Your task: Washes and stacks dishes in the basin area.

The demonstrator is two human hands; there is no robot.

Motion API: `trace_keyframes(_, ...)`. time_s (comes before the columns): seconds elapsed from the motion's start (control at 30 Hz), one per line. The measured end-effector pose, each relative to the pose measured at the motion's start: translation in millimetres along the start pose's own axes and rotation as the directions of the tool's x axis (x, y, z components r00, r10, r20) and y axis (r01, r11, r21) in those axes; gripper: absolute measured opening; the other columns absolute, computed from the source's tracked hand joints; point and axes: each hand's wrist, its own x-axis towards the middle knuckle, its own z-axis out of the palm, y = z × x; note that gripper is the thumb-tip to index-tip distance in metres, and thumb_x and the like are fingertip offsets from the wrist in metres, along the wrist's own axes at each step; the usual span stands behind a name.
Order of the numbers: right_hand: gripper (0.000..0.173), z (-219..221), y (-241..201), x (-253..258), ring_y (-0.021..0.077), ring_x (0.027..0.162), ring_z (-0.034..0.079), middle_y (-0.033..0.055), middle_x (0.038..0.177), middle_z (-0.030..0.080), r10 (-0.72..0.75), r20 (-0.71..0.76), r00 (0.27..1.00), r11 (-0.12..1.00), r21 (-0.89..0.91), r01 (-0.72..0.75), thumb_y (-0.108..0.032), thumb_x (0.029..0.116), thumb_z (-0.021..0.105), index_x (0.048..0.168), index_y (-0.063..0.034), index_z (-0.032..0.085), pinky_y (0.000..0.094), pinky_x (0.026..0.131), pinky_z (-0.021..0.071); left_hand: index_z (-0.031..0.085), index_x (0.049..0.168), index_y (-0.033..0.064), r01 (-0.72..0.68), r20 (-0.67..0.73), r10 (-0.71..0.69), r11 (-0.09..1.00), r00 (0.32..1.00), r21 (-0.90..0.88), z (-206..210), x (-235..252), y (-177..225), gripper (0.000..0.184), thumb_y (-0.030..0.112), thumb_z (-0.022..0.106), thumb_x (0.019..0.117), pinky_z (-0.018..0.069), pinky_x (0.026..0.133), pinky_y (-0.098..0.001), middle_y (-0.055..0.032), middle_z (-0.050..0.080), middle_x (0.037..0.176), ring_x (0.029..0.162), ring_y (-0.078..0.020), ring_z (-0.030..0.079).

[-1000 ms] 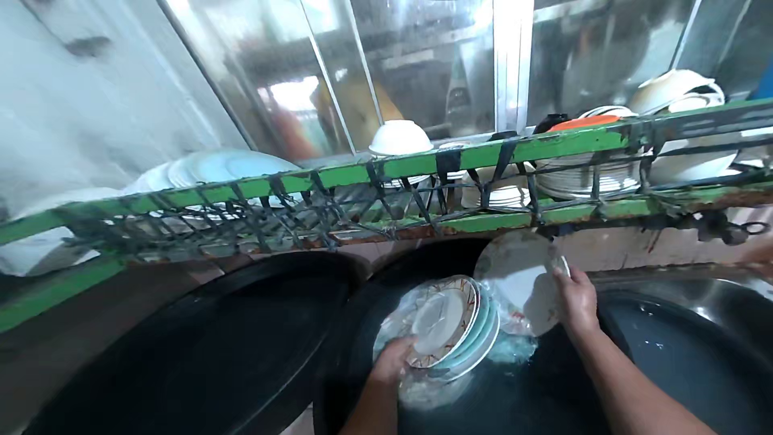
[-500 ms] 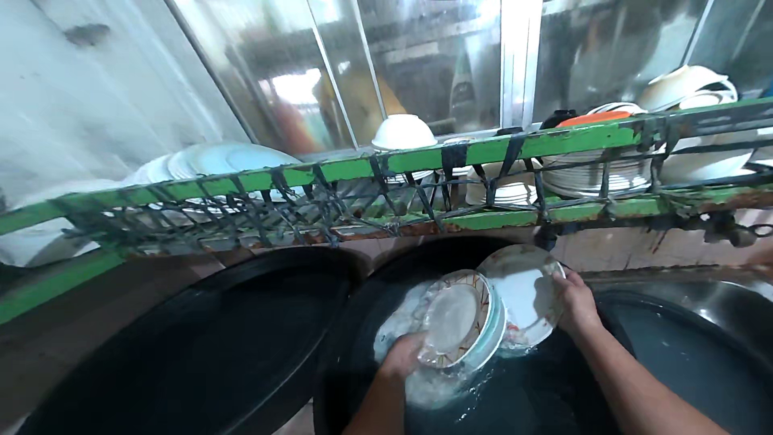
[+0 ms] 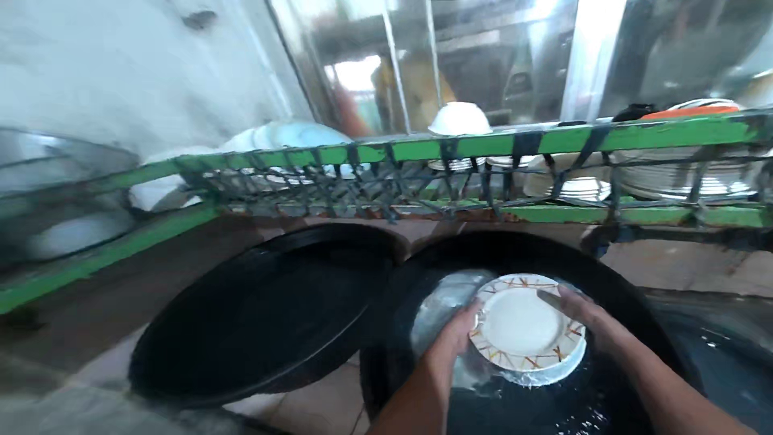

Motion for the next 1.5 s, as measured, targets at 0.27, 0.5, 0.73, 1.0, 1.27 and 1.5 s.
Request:
trace_keyframes(0.27, 0.039, -8, 4, 15, 0.0243, 0.099, 0.061, 0.0200, 0.117, 0.062, 0.044, -0.048, 0.998, 0.993, -0.111, -0.049, -0.012, 0.1031, 0.057, 0.138, 0.0025, 0.050, 0.0438, 0.087, 0.0506, 0.060, 0.136, -0.0014, -0.051, -0.139, 0.141, 0.857, 0.980, 0.513, -35, 4, 16, 0.052, 0.040, 0.042, 0.1107, 0.0407, 0.110, -0.0579, -0.0272, 0.058, 0.139, 0.132, -0.0407, 0.054)
trace_keyframes(0.5, 0.021, -10, 11, 15, 0.0172, 0.078, 0.056, 0.0107, 0.093, 0.057, 0.068, -0.145, 0.987, 0.998, 0.002, -0.069, -0.016, 0.1050, 0.052, 0.116, 0.0009, 0.059, 0.0367, 0.071, 0.0496, 0.050, 0.147, 0.0017, 0.271, -0.380, 0.036, 0.641, 0.924, 0.718, -46, 7, 5, 0.051, 0.029, 0.053, 0.1045, 0.0385, 0.113, -0.0590, -0.0214, 0.046, 0.153, 0.142, -0.0381, 0.045)
trace_keyframes(0.73, 0.028, -3, 9, 14, 0.0190, 0.085, 0.057, 0.0126, 0.099, 0.058, 0.102, -0.090, 0.991, 0.988, -0.108, -0.111, -0.017, 0.1068, 0.048, 0.127, -0.0002, 0.056, 0.0393, 0.076, 0.0495, 0.038, 0.153, -0.0065, 0.272, -0.309, -0.012, 0.509, 0.951, 0.817, -47, 6, -3, 0.055, 0.024, 0.046, 0.1082, 0.0295, 0.119, -0.0564, -0.0288, 0.035, 0.159, 0.148, -0.0431, 0.034)
trace_keyframes(1.0, 0.047, -3, 15, 20, 0.0274, 0.109, 0.062, 0.0211, 0.127, 0.059, 0.158, 0.084, 0.984, 0.924, -0.363, -0.118, -0.021, 0.1064, 0.053, 0.148, -0.0032, 0.041, 0.0450, 0.091, 0.0526, 0.051, 0.148, 0.0080, 0.219, -0.312, 0.098, 0.517, 0.945, 0.827, -35, -1, 12, 0.050, 0.018, 0.057, 0.0998, 0.0411, 0.111, -0.0578, -0.0174, 0.045, 0.155, 0.141, -0.0377, 0.045)
trace_keyframes(1.27, 0.045, -3, 27, 18, 0.0320, 0.113, 0.061, 0.0229, 0.133, 0.057, 0.168, 0.047, 0.985, 0.947, -0.287, -0.148, -0.022, 0.1081, 0.045, 0.150, -0.0052, 0.041, 0.0531, 0.091, 0.0511, 0.057, 0.137, -0.0047, 0.107, -0.207, 0.064, 0.689, 0.976, 0.717, -57, -5, 22, 0.045, 0.019, 0.062, 0.0993, 0.0437, 0.110, -0.0544, -0.0250, 0.056, 0.142, 0.133, -0.0375, 0.054)
trace_keyframes(1.5, 0.050, 0, 33, 19, 0.0268, 0.113, 0.059, 0.0212, 0.131, 0.057, 0.169, 0.146, 0.975, 0.927, -0.361, -0.106, -0.024, 0.1065, 0.051, 0.150, -0.0019, 0.039, 0.0475, 0.094, 0.0506, 0.049, 0.143, -0.0065, 0.062, -0.161, 0.036, 0.822, 0.986, 0.566, -43, -1, 6, 0.048, 0.024, 0.051, 0.1067, 0.0407, 0.112, -0.0543, -0.0273, 0.053, 0.144, 0.135, -0.0381, 0.052)
